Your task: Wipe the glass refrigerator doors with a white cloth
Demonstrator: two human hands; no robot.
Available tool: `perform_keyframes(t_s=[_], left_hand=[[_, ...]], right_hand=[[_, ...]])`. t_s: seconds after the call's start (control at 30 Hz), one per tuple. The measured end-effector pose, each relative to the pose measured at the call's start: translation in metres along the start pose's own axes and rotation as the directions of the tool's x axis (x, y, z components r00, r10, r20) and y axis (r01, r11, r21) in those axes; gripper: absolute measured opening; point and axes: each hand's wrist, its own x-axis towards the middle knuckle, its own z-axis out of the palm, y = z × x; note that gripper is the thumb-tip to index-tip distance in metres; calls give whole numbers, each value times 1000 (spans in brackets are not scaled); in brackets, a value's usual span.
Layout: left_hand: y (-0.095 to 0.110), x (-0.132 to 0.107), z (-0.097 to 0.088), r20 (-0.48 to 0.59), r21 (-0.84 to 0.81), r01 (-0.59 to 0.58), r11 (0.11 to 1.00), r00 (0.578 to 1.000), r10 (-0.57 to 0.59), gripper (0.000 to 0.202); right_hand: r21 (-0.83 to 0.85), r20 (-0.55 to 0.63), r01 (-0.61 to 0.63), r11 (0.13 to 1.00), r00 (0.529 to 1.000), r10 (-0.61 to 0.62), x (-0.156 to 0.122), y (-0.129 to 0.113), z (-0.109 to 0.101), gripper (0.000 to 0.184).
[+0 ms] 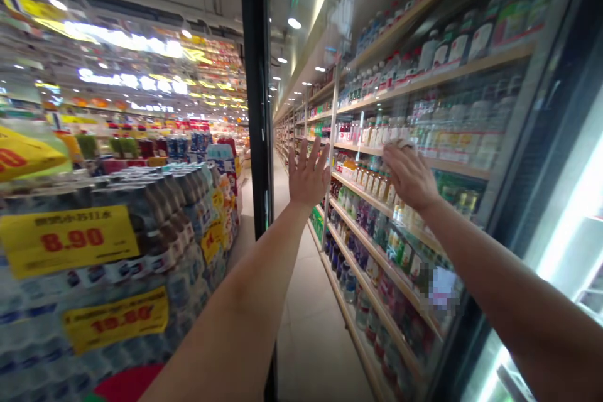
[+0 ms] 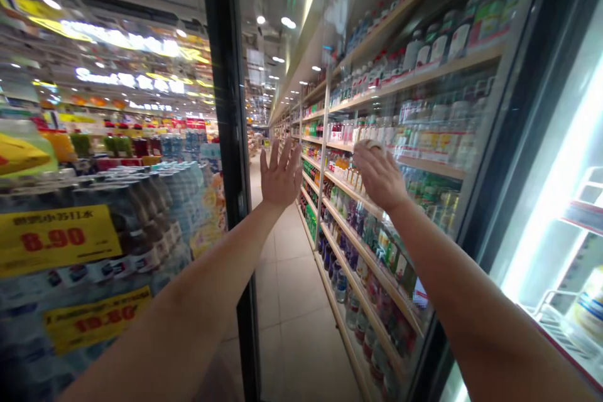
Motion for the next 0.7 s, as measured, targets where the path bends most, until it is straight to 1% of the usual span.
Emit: perform_keyframes(t_s=[0.03,0.07,0.1,0.13,0.17,0.2,0.23,0.27,0.3,0.33,0.37,0.4,0.43,0.47,0.5,0.53,0.57,0.6,0.63,0.67,0.7], left_hand=[[0,0,0,2,2,3,1000,1000,-3,53],[0,0,0,9,2,9,1000,1000,-9,53],[0,0,0,19,0,16,1000,1000,-16,54],[1,0,-1,30,-4,22,1000,999,-22,54],[1,0,-1,38,-9,26,1000,999,-26,54],[1,0,-1,42,-13,28,1000,999,-28,54],[1,0,-1,40,-15,28,1000,999,-27,54],[1,0,-1,36,-16,24,1000,999,-24,54],[0,0,-1,31,-17,21,1000,999,-20,54],[0,0,-1,29,-20,19,1000,999,-18,55],[0,0,-1,29,-25,19,1000,999,-18,55],[0,0,-1,31,-32,21,999,999,-20,55],[0,0,-1,34,-41,25,999,999,-23,56],[0,0,-1,36,-49,29,998,999,-27,56],[0,0,0,37,-57,33,998,999,-31,56],[0,0,0,37,-63,35,997,999,-33,56],[0,0,1,36,-68,38,997,999,-36,56],[0,0,1,36,-70,40,997,999,-37,56],[0,0,1,37,-70,42,997,999,-39,56],[0,0,1,37,-66,41,997,999,-39,55],[0,0,1,36,-60,39,997,999,-37,55]], right_hand=[[5,-107,-136,991,985,135,8,-1,5,38],[23,-214,-264,964,941,263,14,-5,11,39],[46,-289,-349,936,892,347,21,-11,16,41],[61,-311,-361,930,879,362,26,-18,21,42],[62,-273,-298,952,913,304,30,-26,24,42],[65,-180,-169,983,967,178,34,-33,26,42],[82,-61,-15,997,998,20,37,-38,26,41],[107,45,108,988,993,-113,39,-40,25,41],[122,109,166,979,978,-179,42,-39,24,41],[112,121,143,983,980,-156,45,-36,23,41],[84,78,42,996,996,-49,47,-31,22,42],[56,-13,-106,993,994,107,50,-25,23,43],[49,-123,-259,965,957,263,52,-21,24,45],[60,-224,-382,922,895,385,53,-18,25,46],[75,-296,-463,883,835,464,54,-17,27,47],[79,-333,-502,861,801,498,54,-19,30,47],[67,-333,-495,866,808,487,53,-22,31,46],[41,-291,-441,897,853,433,52,-26,32,45],[16,-211,-337,942,919,332,50,-30,31,43],[8,-106,-188,982,977,188,48,-33,30,41],[25,5,-20,999,1000,20,46,-36,28,40]])
